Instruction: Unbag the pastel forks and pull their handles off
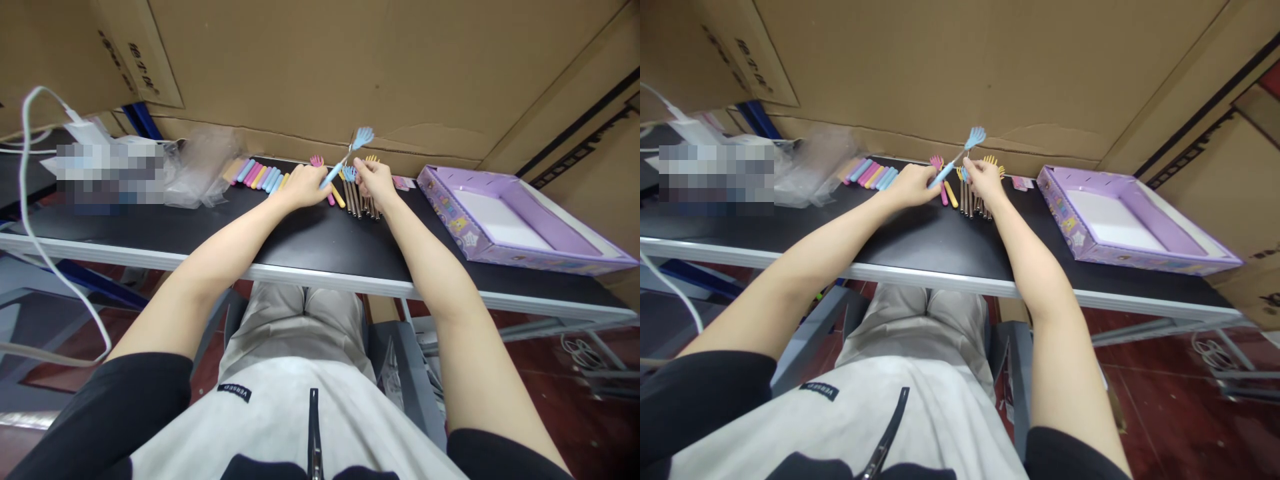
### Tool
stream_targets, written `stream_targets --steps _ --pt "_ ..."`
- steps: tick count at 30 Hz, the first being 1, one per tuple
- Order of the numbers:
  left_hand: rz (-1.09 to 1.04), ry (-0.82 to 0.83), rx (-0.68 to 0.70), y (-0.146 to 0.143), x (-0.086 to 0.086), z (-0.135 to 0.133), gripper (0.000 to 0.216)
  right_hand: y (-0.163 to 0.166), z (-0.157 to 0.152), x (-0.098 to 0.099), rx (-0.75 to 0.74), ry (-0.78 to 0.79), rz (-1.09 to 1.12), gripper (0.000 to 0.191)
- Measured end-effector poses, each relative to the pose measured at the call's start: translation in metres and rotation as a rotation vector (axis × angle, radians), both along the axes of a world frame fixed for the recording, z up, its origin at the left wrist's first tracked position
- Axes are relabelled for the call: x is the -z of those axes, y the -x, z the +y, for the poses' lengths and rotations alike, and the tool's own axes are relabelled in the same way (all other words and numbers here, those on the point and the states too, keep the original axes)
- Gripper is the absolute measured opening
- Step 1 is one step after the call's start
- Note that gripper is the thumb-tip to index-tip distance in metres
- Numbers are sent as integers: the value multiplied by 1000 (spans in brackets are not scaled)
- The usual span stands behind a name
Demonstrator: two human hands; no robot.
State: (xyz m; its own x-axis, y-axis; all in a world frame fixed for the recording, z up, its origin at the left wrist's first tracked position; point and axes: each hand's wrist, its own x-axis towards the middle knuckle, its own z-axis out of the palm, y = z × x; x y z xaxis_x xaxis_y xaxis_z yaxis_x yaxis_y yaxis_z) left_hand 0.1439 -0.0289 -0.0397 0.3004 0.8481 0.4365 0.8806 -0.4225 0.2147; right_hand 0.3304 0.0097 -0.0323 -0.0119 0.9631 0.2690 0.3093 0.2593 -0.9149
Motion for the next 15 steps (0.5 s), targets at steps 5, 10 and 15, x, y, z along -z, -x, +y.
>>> stream_targets --steps 5,10,15 --pt "55 -25 119 -6 -4 -11 23 13 -17 -11 -134 129 228 48" --pt "47 -3 47 -7 -5 -14 28 18 -23 -15 -168 175 292 48" --pt "-36 -25 146 -10 -6 -4 27 13 -20 -25 -130 193 329 44"
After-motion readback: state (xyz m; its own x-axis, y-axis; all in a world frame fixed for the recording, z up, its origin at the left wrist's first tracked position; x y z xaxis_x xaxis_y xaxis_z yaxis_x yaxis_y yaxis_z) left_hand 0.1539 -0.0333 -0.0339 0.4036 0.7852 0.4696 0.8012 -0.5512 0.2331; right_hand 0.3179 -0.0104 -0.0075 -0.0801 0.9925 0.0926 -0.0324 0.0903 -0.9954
